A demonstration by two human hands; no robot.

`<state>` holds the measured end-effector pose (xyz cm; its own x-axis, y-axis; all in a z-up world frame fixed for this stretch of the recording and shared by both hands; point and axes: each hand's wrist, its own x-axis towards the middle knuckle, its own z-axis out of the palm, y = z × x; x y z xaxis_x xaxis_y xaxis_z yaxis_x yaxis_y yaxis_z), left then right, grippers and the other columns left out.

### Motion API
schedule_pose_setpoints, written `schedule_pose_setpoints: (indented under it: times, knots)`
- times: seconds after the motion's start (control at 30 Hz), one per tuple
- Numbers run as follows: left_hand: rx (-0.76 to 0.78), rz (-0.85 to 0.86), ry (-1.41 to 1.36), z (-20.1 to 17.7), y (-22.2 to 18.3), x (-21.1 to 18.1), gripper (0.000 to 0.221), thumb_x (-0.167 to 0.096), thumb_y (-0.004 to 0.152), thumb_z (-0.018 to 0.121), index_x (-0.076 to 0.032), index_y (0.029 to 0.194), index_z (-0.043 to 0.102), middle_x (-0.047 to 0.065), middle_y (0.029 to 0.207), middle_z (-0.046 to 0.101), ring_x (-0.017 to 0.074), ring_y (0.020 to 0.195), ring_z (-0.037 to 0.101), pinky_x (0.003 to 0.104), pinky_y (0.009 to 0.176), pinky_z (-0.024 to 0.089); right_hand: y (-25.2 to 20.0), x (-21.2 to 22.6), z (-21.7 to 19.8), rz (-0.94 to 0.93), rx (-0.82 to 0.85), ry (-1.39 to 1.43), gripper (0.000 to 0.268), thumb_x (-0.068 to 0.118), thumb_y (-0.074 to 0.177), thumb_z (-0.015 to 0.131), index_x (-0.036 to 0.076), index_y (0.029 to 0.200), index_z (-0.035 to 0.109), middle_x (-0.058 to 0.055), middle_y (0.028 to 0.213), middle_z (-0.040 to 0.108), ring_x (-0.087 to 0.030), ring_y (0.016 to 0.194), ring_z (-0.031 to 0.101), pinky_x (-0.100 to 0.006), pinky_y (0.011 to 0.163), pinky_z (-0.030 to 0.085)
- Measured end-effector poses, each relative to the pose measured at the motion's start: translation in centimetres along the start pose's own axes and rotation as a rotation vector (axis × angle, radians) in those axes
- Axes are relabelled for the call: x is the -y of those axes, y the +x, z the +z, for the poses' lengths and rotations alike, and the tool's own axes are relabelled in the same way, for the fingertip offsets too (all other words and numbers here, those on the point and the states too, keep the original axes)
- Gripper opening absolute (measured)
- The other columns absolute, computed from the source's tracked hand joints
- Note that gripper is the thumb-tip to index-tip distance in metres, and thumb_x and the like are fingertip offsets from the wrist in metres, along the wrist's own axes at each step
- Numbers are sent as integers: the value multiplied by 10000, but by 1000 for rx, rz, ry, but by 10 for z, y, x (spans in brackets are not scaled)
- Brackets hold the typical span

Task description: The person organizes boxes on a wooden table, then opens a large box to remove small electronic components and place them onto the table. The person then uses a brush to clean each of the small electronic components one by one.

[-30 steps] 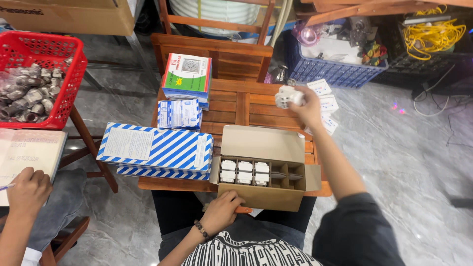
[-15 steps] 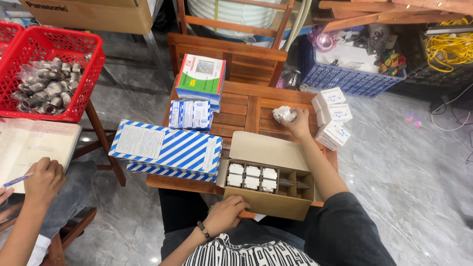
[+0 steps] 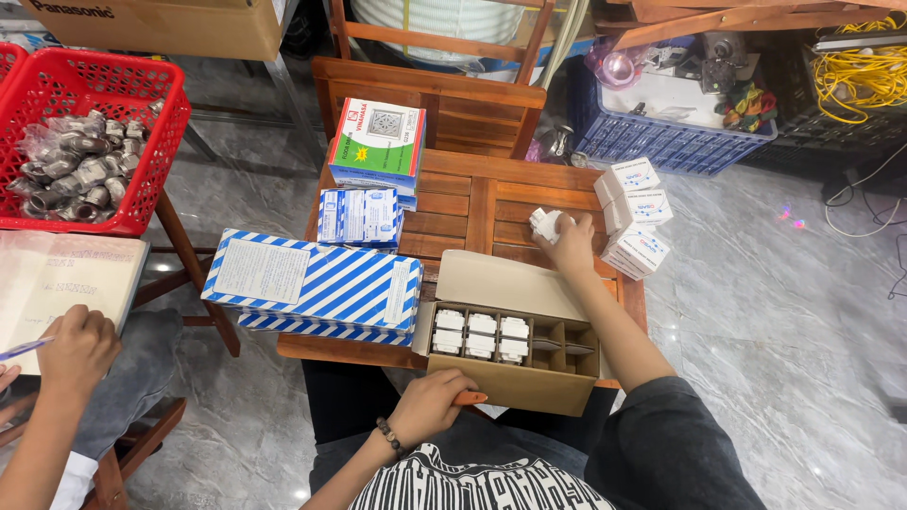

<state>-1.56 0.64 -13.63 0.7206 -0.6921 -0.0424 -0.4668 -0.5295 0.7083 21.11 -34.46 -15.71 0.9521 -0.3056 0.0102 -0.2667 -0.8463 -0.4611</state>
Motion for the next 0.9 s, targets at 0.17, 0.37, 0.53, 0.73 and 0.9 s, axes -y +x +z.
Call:
schedule_pose_setpoints:
  times: [0.17, 0.37, 0.53, 0.73, 0.9]
  knots:
    - [-12, -1, -32, -5, 1, -2, 237, -114, 928, 610, -187, 1136, 695, -25, 1090, 703, 233, 936, 688, 413, 650, 551, 21, -37, 26, 19, -81, 176, 352, 460, 982, 679, 132, 999, 552, -165, 1155, 505, -394, 1035, 554, -460, 954, 459]
    - [-26, -1, -67, -8, 2, -3, 216, -128, 945, 602, -183, 1124, 709, -18, 1074, 724, 241, 914, 697, 420, 651, 542, 23, -39, 10, 306, -42, 388, 474, 374, 984, 551, 75, 1353, 548, -122, 1251, 671, -295, 1137, 632, -413, 971, 469]
    - [-26, -6, -97, -12, 4, -2, 214, -138, 947, 604, -179, 1127, 712, -7, 1068, 734, 249, 914, 701, 425, 672, 537, 18, -35, 8, 207, 115, 362, 533, 503, 1018, 579, 136, 676, 399, -8, 711, 451, -184, 713, 414, -344, 687, 346]
    - [-14, -12, -110, -11, 6, 2, 295, -133, 934, 610, -167, 1211, 708, 10, 1156, 746, 264, 987, 710, 449, 734, 557, 13, -24, -1, 254, 24, 322, 510, 435, 861, 754, 110, 1251, 703, -70, 1199, 742, -230, 1092, 687, -375, 960, 504]
    - [4, -42, -117, -13, 7, 4, 284, -181, 970, 570, -175, 1215, 714, 21, 1125, 767, 263, 971, 718, 444, 745, 550, 23, -44, 13, 40, -300, 189, 302, 197, 694, 838, 181, 936, 659, -55, 1079, 686, -319, 1091, 569, -432, 923, 435]
